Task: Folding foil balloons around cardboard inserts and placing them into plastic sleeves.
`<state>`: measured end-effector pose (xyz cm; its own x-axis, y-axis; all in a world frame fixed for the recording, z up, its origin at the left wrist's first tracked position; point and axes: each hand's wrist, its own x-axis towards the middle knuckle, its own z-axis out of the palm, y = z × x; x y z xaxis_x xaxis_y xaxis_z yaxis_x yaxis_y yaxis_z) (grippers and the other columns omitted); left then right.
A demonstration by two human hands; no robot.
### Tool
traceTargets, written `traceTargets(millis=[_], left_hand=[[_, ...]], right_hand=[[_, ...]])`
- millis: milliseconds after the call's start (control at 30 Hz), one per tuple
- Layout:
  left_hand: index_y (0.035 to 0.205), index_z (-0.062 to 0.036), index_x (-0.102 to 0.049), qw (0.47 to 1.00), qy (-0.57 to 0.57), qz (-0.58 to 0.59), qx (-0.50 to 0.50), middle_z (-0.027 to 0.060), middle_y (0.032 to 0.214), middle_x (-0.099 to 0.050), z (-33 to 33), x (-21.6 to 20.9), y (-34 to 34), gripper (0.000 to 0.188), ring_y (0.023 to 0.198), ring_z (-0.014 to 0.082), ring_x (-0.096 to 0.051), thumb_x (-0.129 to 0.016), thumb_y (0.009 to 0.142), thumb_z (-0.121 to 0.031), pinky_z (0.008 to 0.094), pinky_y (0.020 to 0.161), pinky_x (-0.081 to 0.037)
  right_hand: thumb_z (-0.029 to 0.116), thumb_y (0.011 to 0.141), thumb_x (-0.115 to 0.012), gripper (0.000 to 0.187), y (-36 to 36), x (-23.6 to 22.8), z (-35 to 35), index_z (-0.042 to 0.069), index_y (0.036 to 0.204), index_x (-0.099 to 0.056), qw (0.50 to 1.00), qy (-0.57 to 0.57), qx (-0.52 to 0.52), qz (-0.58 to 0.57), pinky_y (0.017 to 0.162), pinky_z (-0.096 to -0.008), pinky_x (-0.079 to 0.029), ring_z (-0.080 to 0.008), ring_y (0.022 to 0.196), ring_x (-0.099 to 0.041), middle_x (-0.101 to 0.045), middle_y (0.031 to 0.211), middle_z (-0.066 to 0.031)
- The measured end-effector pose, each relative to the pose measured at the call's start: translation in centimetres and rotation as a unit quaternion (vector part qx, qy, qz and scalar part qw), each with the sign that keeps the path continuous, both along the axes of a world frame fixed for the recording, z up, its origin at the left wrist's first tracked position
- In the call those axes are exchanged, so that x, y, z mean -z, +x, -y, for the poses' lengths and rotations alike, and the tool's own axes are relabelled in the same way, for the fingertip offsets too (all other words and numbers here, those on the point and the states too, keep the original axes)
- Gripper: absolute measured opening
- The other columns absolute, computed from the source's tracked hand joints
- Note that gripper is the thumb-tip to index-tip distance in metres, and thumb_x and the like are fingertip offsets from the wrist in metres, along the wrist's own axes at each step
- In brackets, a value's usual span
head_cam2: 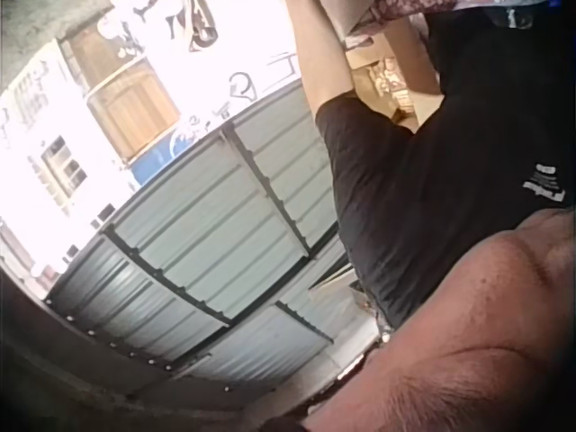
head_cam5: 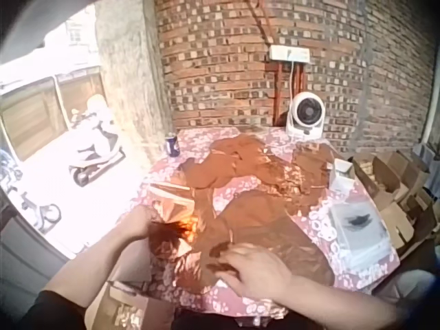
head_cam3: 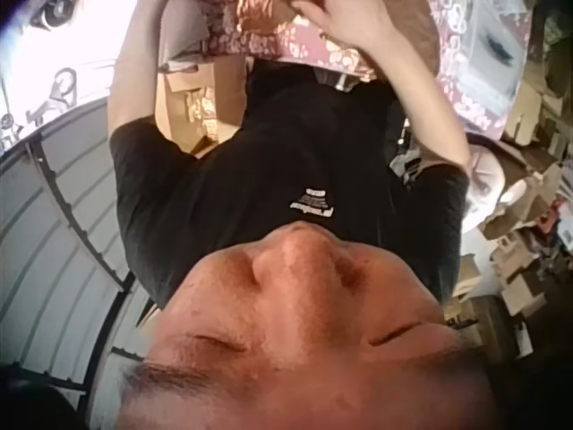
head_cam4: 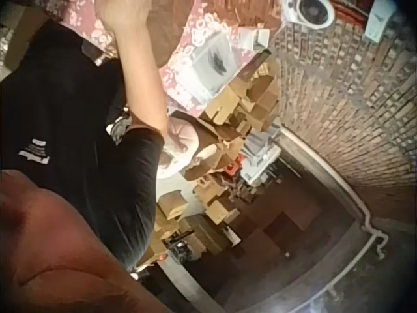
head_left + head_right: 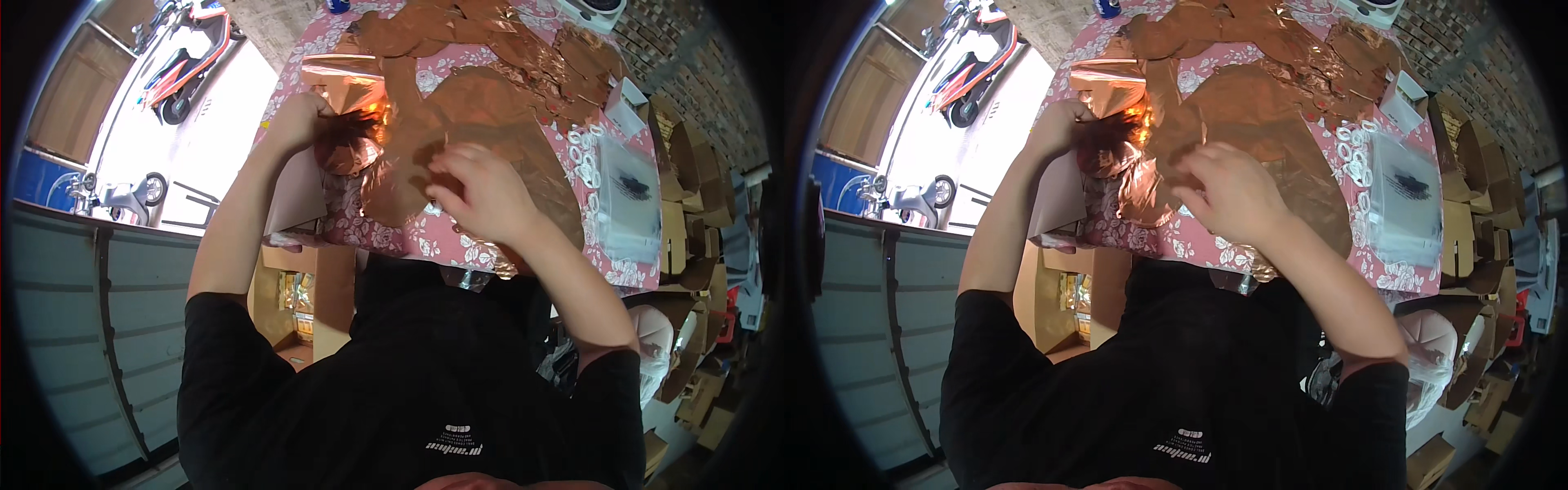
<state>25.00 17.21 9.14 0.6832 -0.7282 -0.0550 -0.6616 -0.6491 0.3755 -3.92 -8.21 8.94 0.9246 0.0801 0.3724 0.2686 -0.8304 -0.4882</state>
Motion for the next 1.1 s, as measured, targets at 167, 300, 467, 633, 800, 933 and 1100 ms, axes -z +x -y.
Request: traceTargets(millis=[167, 300, 467, 633, 800, 933, 1100], left_hand=[[0.098, -0.0021, -0.078, 0.994, -0.091, -0.029, -0.059, 0.0089, 0.083, -0.074, 0.9, -0.5, 1.3, 0.029, 0.076, 0.0181, -0.068, -0.083, 0.098, -0.031, 0.0371, 0.072, -0.053], [0.111, -0.0020, -0.075, 0.976, -0.163, 0.110, -0.098, 0.0076, 0.083, -0.074, 0.3, -1.5, 4.7, 0.029, 0.079, 0.0164, -0.070, -0.076, 0.105, -0.030, 0.0369, 0.073, -0.054], [0.118, -0.0068, -0.076, 0.927, -0.202, 0.276, -0.151, 0.0184, 0.101, -0.080, -0.3, -8.1, 9.1, 0.037, 0.094, 0.0359, -0.078, -0.076, 0.102, -0.040, 0.0461, 0.082, -0.060], [0.104, -0.0003, -0.075, 0.887, -0.234, 0.371, -0.141, 0.0280, 0.096, -0.076, -0.7, -17.0, 11.1, 0.015, 0.094, 0.0433, -0.075, -0.068, 0.094, -0.009, 0.0491, 0.083, -0.059], [0.102, -0.0032, -0.077, 0.813, -0.199, 0.531, -0.136, 0.0246, 0.097, -0.077, -2.2, -26.5, 9.8, 0.015, 0.096, 0.0450, -0.075, -0.072, 0.092, -0.013, 0.0523, 0.085, -0.058], [0.110, -0.0062, -0.081, 0.845, -0.176, 0.490, -0.126, 0.0233, 0.101, -0.079, -1.3, -32.0, 4.7, 0.022, 0.100, 0.0418, -0.076, -0.071, 0.093, -0.014, 0.0495, 0.088, -0.060], [0.109, 0.0027, -0.080, 0.880, -0.222, 0.412, -0.080, 0.0201, 0.093, -0.080, -2.5, -35.8, -1.9, 0.025, 0.080, 0.0303, -0.078, -0.070, 0.092, -0.013, 0.0416, 0.075, -0.060]], right_hand=[[0.028, 0.091, -0.079, 0.035, 10.8, 2.1, -1.3, 0.002, 0.113, -0.070, 0.998, -0.051, -0.027, 0.004, 0.099, -0.0508, -0.056, -0.0415, 0.114, -0.068, -0.072, 0.112, -0.0185], [0.029, 0.092, -0.077, 0.036, 16.9, 2.5, -3.3, 0.002, 0.115, -0.072, 0.997, -0.064, -0.042, -0.006, 0.102, -0.0507, -0.056, -0.0412, 0.118, -0.068, -0.072, 0.116, -0.0202], [0.030, 0.093, -0.076, 0.035, 19.2, 4.3, -3.9, 0.002, 0.114, -0.073, 0.983, -0.132, -0.040, -0.122, 0.104, -0.0514, -0.055, -0.0400, 0.119, -0.068, -0.072, 0.119, -0.0204], [0.031, 0.092, -0.079, 0.032, 18.9, 4.6, -3.7, 0.003, 0.108, -0.073, 0.985, -0.128, -0.026, -0.111, 0.104, -0.0514, -0.055, -0.0386, 0.119, -0.068, -0.073, 0.118, -0.0181], [0.030, 0.091, -0.080, 0.031, 19.3, 4.1, -4.4, 0.004, 0.105, -0.074, 0.983, -0.145, -0.042, -0.109, 0.104, -0.0512, -0.055, -0.0379, 0.118, -0.068, -0.073, 0.117, -0.0169], [0.032, 0.090, -0.084, 0.034, 19.1, 3.8, -3.9, 0.002, 0.102, -0.073, 0.987, -0.090, -0.010, 0.133, 0.099, -0.0489, -0.056, -0.0372, 0.112, -0.069, -0.073, 0.113, -0.0161], [0.044, 0.097, -0.082, 0.045, 19.7, -1.2, -5.4, 0.002, 0.112, -0.073, 0.936, 0.347, 0.015, -0.058, 0.099, -0.0447, -0.058, -0.0324, 0.111, -0.071, -0.070, 0.126, -0.0185]])
